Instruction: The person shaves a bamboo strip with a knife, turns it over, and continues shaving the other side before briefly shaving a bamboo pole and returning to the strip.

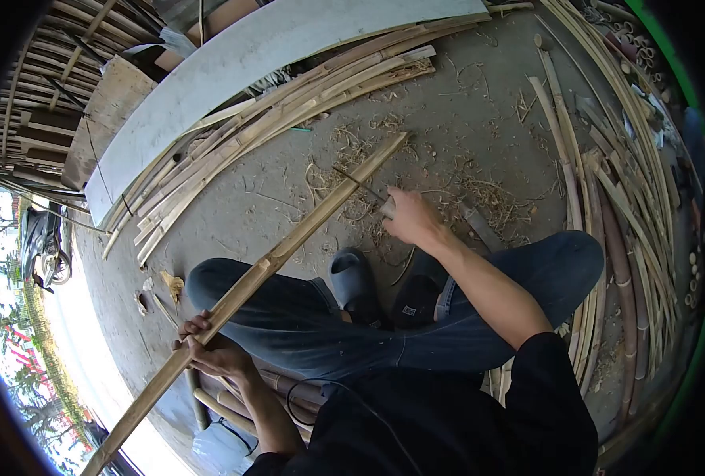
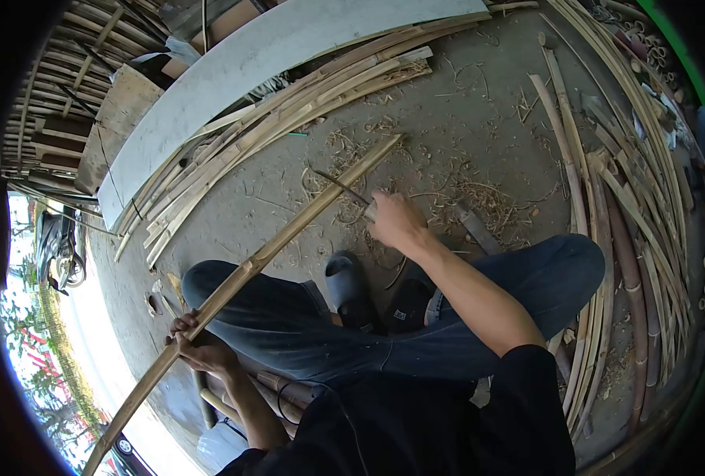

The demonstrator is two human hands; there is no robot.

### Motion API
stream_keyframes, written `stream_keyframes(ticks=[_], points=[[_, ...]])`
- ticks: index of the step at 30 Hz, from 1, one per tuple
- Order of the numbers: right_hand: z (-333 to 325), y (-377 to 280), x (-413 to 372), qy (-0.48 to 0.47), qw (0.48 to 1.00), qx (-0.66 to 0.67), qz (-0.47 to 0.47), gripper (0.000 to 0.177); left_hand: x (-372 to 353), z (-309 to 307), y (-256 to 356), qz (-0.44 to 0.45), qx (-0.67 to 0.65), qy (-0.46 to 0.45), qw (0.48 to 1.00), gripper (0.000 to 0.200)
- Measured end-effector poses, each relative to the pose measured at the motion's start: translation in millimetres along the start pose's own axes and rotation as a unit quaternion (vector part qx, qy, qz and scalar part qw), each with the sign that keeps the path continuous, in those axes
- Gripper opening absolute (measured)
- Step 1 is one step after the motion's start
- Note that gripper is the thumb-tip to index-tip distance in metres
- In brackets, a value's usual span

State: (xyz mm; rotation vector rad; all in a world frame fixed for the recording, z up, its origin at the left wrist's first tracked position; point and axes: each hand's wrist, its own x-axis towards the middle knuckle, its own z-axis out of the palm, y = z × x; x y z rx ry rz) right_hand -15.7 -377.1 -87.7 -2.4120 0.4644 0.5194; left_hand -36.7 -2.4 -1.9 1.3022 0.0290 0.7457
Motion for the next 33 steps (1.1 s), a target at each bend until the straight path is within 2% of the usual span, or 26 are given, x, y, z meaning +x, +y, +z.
stream_keyframes(ticks=[2,5,6,9,11,13,14,17,19,22,23,25,26,30,31,33], points=[[18.7,-7.0,-7.4,-0.002,0.999,0.018,-0.05,0.067,5.6,-7.5,-4.9,-0.005,-0.017,-0.036,0.999,0.019],[12.3,11.8,13.3,0.023,0.999,0.021,-0.008,0.066,4.2,-5.4,-3.6,0.0,-0.032,-0.036,0.999,0.019],[6.2,17.5,21.8,0.033,0.999,0.012,-0.038,0.064,2.6,-5.2,-3.9,-0.005,-0.039,-0.026,0.999,0.021],[11.0,13.5,19.6,0.022,0.999,-0.023,-0.013,0.057,1.3,-5.5,-3.4,-0.006,-0.047,-0.041,0.998,0.022],[19.1,5.1,7.0,0.046,0.998,-0.046,-0.021,0.051,3.2,-3.2,-4.7,0.003,-0.042,-0.047,0.998,0.023],[23.8,0.7,-6.5,0.06,0.996,-0.037,-0.052,0.048,3.6,-2.1,0.5,-0.016,-0.035,-0.019,0.999,0.022],[23.5,8.4,3.5,0.038,0.998,-0.022,-0.052,0.052,4.7,-4.5,0.9,-0.007,-0.026,-0.048,0.998,0.023],[13.2,18.8,24.5,0.04,0.999,-0.03,-0.006,0.055,3.3,-8.4,-1.0,-0.008,-0.027,-0.043,0.999,0.025],[13.5,8.0,16.2,0.034,0.999,-0.031,-0.01,0.058,3.2,-11.9,-2.1,-0.008,-0.029,-0.039,0.999,0.025],[18.7,-0.5,-1.8,0.026,0.999,-0.033,-0.034,0.04,5.8,-6.3,-5.5,-0.009,-0.039,-0.036,0.999,0.025],[23.9,9.1,3.9,0.02,0.999,-0.032,-0.032,0.04,4.3,-7.5,-1.9,-0.011,-0.04,-0.033,0.999,0.025],[21.1,34.1,34.2,0.077,0.997,-0.025,0.004,0.039,2.5,-6.4,-0.2,-0.007,-0.038,-0.044,0.998,0.026],[24.3,47.0,52.3,0.069,0.997,-0.024,0.004,0.053,1.8,-8.4,-0.4,-0.009,-0.037,-0.039,0.999,0.024],[13.3,9.8,26.3,0.023,0.999,-0.039,-0.007,0.05,3.4,-8.2,-1.8,-0.012,-0.028,-0.026,0.999,0.021],[22.1,8.0,16.1,0.05,0.998,-0.029,-0.031,0.049,4.4,-6.2,-3.6,-0.014,-0.029,-0.026,0.999,0.021],[31.8,22.5,30.9,0.048,0.999,-0.012,0.006,0.049,6.4,-5.8,-0.3,-0.01,-0.002,-0.034,0.999,0.021]])
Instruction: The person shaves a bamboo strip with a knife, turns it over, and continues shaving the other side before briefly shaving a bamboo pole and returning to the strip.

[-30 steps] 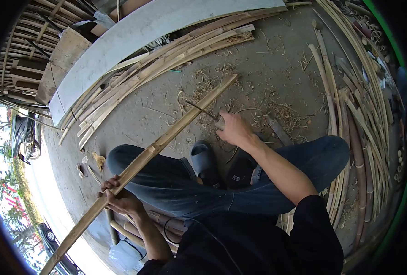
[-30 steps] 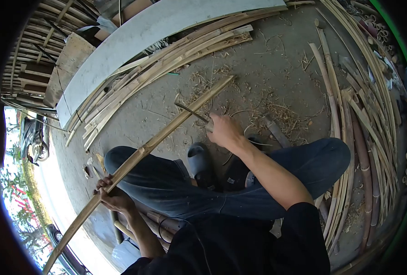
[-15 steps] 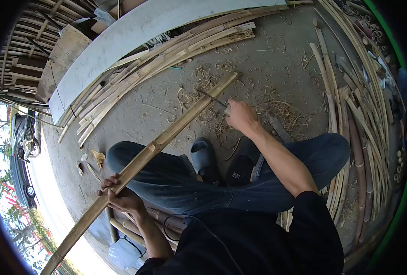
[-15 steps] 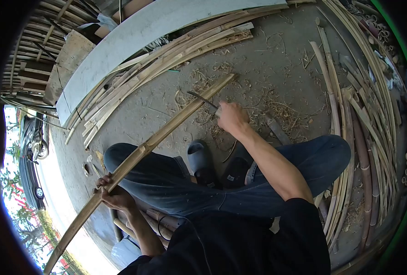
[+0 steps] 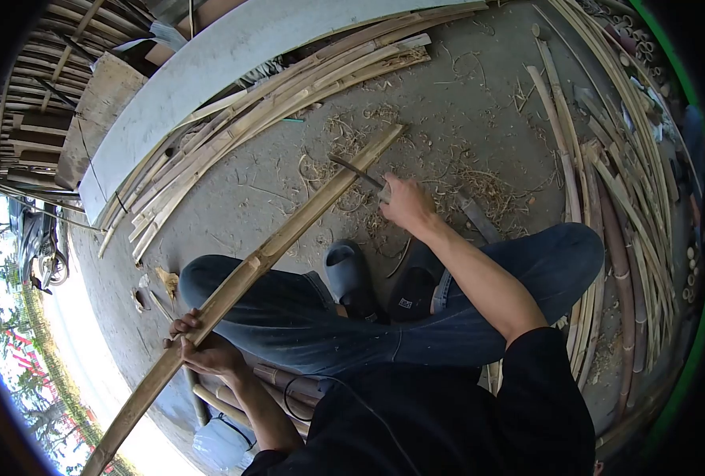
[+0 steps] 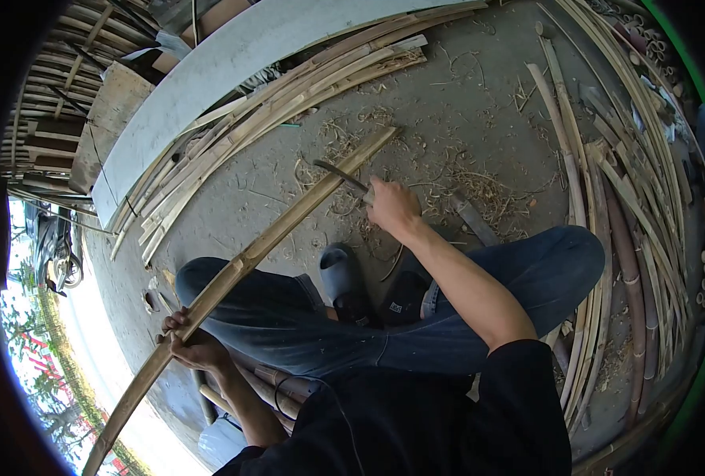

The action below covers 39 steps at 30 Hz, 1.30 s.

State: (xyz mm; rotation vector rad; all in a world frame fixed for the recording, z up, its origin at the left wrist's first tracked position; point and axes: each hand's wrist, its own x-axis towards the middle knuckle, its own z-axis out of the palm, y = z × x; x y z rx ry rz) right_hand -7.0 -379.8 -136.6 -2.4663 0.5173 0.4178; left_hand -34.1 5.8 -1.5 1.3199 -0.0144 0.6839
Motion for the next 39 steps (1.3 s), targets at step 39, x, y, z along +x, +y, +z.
stream_keyframes(ticks=[39], points=[[-1.4,117.3,121.1,-0.003,0.969,0.021,0.245,0.044,40.5,13.2,-12.1,-0.085,0.17,0.11,0.976,0.031]])
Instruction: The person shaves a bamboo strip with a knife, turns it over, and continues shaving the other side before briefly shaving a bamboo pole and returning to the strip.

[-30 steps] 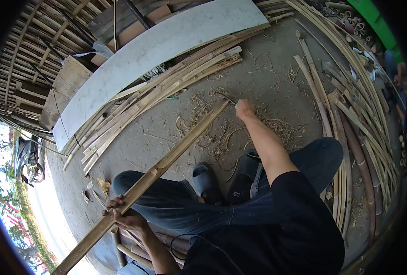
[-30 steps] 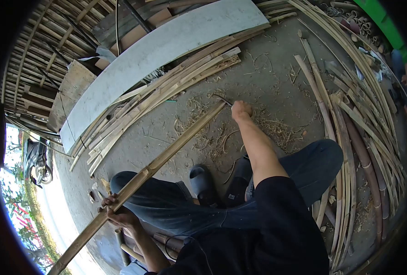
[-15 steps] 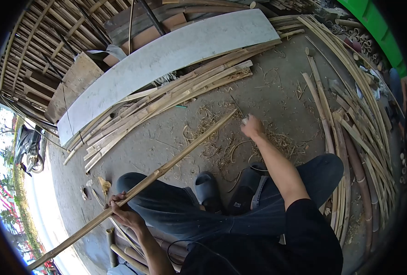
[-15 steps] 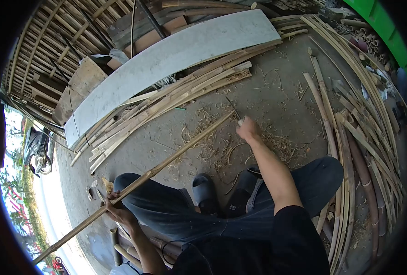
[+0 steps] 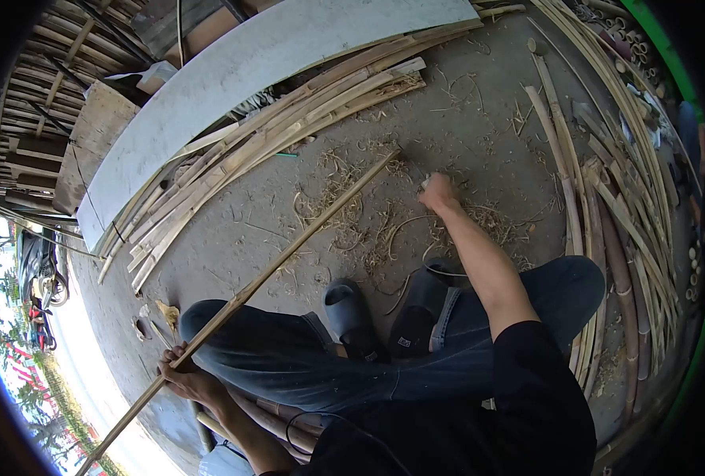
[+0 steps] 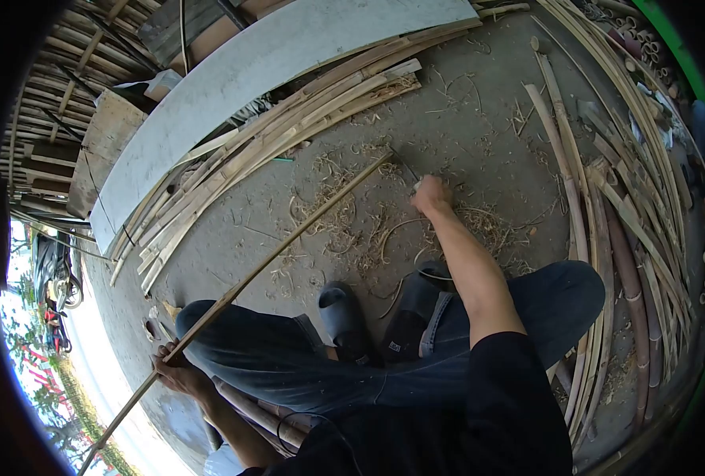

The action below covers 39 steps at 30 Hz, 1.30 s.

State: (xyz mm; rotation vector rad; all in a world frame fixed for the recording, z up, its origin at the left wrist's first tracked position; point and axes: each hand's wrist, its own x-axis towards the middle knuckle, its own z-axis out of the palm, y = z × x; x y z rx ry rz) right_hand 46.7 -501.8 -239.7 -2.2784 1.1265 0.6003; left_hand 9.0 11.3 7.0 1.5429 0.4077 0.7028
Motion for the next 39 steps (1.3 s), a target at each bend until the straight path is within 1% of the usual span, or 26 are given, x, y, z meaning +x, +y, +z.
stream_keyframes(ticks=[1,2,3,5,6,7,8,10,11,13,14,16,18,20,21,23,25,27,29,31,32,33,34,36,38,39], points=[[-1.0,1.5,1.9,0.018,1.0,-0.02,-0.015,0.042,1.2,-1.1,-1.0,-0.004,0.007,0.008,1.0,0.033],[-1.0,1.9,2.3,0.019,0.999,-0.022,-0.015,0.042,6.5,-9.0,-7.2,-0.005,0.003,-0.005,1.0,0.039],[0.6,1.9,2.7,0.035,0.999,-0.031,-0.02,0.041,8.5,-8.5,-7.7,-0.006,0.002,-0.002,1.0,0.039],[0.4,1.0,8.3,0.053,0.997,-0.04,-0.029,0.04,12.4,-6.6,-5.8,-0.03,0.044,0.029,0.998,0.049],[-5.8,-1.1,9.9,0.025,0.998,-0.035,-0.035,0.042,15.7,-10.9,-4.3,-0.04,0.064,0.012,0.997,0.058],[-9.5,-3.5,9.3,-0.005,0.999,-0.03,-0.041,0.044,16.5,-13.5,-4.1,-0.039,0.063,0.017,0.997,0.058],[-11.8,-4.8,6.7,-0.005,0.998,-0.032,-0.046,0.044,18.0,-14.0,-5.7,-0.028,0.076,0.035,0.996,0.062],[-19.6,-9.2,-4.0,-0.023,0.994,0.107,0.008,0.044,14.9,-2.4,2.5,-0.018,0.106,0.081,0.991,0.071],[-18.9,-13.8,-9.2,-0.021,0.994,0.107,0.004,0.044,8.9,6.2,10.7,-0.016,0.102,0.084,0.991,0.071],[-10.5,-20.6,-21.9,0.013,0.977,0.214,0.001,0.043,-0.7,17.1,22.2,0.067,0.109,0.061,0.99,0.069],[-4.5,-24.4,-27.8,0.014,0.977,0.214,0.0,0.043,-0.9,17.6,22.9,0.067,0.108,0.061,0.99,0.069],[9.1,-36.9,-46.4,0.087,0.978,0.141,-0.124,0.05,2.7,14.9,23.0,0.05,0.117,0.022,0.992,0.066],[8.9,-58.6,-77.5,0.049,0.974,0.087,-0.201,0.059,9.1,10.8,14.1,0.063,0.106,0.008,0.992,0.067],[-5.8,-85.5,-129.3,0.0,0.969,0.057,-0.24,0.065,13.9,8.7,7.9,0.076,0.098,-0.006,0.992,0.067],[-8.1,-94.4,-146.5,-0.001,0.969,0.057,-0.24,0.065,15.2,7.9,5.5,0.079,0.096,0.003,0.992,0.066],[-12.3,-105.5,-170.7,-0.015,0.95,0.007,-0.312,0.07,13.9,8.9,7.3,0.078,0.096,0.012,0.992,0.064],[-15.8,-106.0,-164.1,-0.03,0.954,0.003,-0.3,0.069,4.9,16.0,16.1,0.094,0.108,0.005,0.99,0.064],[-1.8,-90.3,-121.6,0.017,0.972,0.041,-0.232,0.064,1.5,11.2,12.3,0.072,0.106,-0.001,0.992,0.066],[-3.3,-69.8,-71.9,-0.005,0.983,0.024,-0.184,0.06,1.7,5.3,7.8,0.058,0.1,-0.013,0.993,0.069],[-20.1,-56.4,-40.1,-0.031,0.992,-0.026,-0.123,0.053,0.2,-0.7,-1.7,0.03,0.083,0.016,0.996,0.067],[-25.8,-51.2,-24.5,-0.027,0.992,-0.025,-0.123,0.053,-1.6,-1.0,0.0,0.025,0.076,0.015,0.997,0.067],[-31.9,-46.7,-9.3,-0.014,0.993,-0.068,-0.093,0.05,-5.3,1.1,1.7,0.024,0.071,0.016,0.997,0.067],[-37.1,-46.4,-2.8,-0.003,0.992,-0.11,-0.063,0.047,-9.0,2.2,4.3,0.032,0.08,0.017,0.996,0.062],[-45.6,-51.4,5.4,0.005,0.989,-0.138,-0.057,0.044,-7.3,2.9,5.8,0.043,0.079,0.02,0.996,0.059],[-52.4,-60.3,9.7,0.013,0.984,-0.171,-0.051,0.042,-8.9,-0.8,4.7,0.046,0.07,-0.001,0.996,0.057],[-47.2,-66.9,13.8,0.013,0.983,-0.179,-0.03,0.041,-11.8,-1.1,4.9,0.042,0.065,0.005,0.997,0.057]])
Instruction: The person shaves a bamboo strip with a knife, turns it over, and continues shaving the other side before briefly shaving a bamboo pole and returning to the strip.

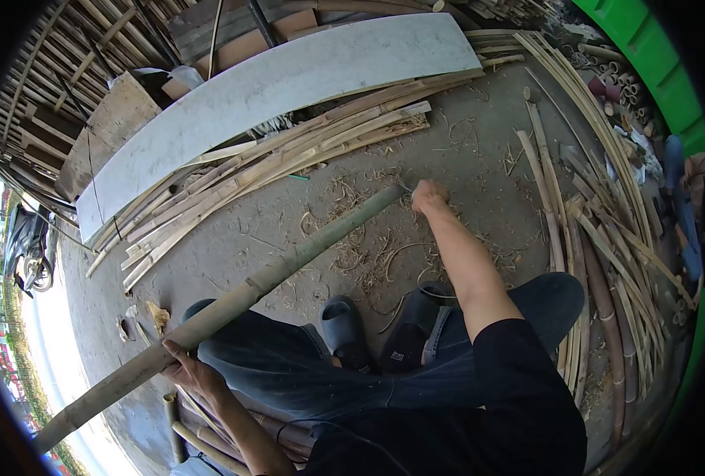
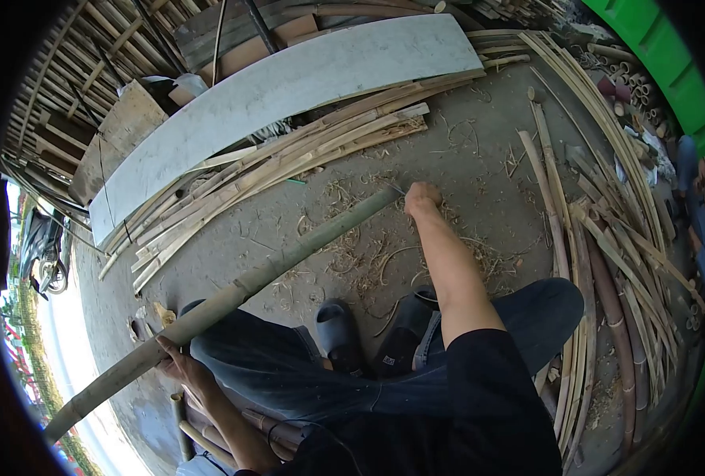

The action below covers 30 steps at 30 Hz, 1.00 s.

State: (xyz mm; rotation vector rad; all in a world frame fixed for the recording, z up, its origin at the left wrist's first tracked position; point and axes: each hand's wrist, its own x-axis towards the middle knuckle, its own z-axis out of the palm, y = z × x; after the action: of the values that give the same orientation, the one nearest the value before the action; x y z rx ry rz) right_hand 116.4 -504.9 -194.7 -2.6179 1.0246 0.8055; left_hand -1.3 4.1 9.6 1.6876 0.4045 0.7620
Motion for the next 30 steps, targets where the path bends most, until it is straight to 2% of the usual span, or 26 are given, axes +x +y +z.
stream_keyframes(ticks=[3,5,8,11,13,16,17,20,22,24,25,27,30], points=[[9.1,-8.3,2.3,0.013,0.999,0.004,0.04,0.037,1.7,-2.4,0.8,-0.006,0.001,0.016,1.0,0.056],[7.4,-7.5,2.2,0.03,0.998,0.012,0.055,0.035,0.5,-12.4,-7.9,-0.021,-0.028,-0.01,0.999,0.053],[-2.9,-2.1,-7.6,0.045,0.998,-0.011,0.034,0.033,-1.4,-24.4,-12.8,-0.037,-0.044,-0.043,0.997,0.051],[-23.8,-8.0,-41.6,0.0,0.999,-0.034,0.008,0.034,-1.4,-29.8,-20.9,-0.033,-0.054,-0.043,0.997,0.049],[-26.5,-11.7,-76.6,0.002,0.996,-0.02,-0.087,0.034,-2.1,-30.6,-23.5,-0.029,-0.057,-0.04,0.997,0.048],[3.1,6.3,-68.6,0.036,0.995,-0.001,-0.088,0.041,2.0,-29.7,-21.8,-0.02,-0.053,-0.037,0.998,0.047],[8.8,19.6,-59.6,0.021,0.998,0.043,-0.035,0.044,2.3,-32.1,-20.2,-0.018,-0.044,-0.04,0.998,0.048],[20.1,40.8,-31.2,0.004,0.998,0.057,-0.027,0.042,4.5,-31.2,-20.0,-0.009,-0.046,-0.043,0.998,0.048],[12.9,31.1,-35.9,0.009,0.999,0.037,-0.024,0.044,9.4,-30.5,-21.9,-0.009,-0.046,-0.041,0.998,0.049],[-3.7,22.5,-72.4,0.079,0.989,0.047,-0.114,0.044,4.9,-29.1,-19.5,-0.014,-0.04,-0.047,0.998,0.05],[1.8,26.5,-63.9,0.078,0.99,0.048,-0.111,0.044,6.4,-22.4,-16.1,-0.009,-0.036,-0.042,0.998,0.05],[22.3,40.6,-44.2,0.041,0.998,0.035,-0.029,0.049,4.4,-25.4,-13.7,-0.006,-0.026,-0.038,0.999,0.051],[19.4,56.1,-20.1,0.0,1.0,0.002,-0.009,0.049,10.9,-24.4,-15.5,0.001,-0.021,-0.055,0.998,0.052]])
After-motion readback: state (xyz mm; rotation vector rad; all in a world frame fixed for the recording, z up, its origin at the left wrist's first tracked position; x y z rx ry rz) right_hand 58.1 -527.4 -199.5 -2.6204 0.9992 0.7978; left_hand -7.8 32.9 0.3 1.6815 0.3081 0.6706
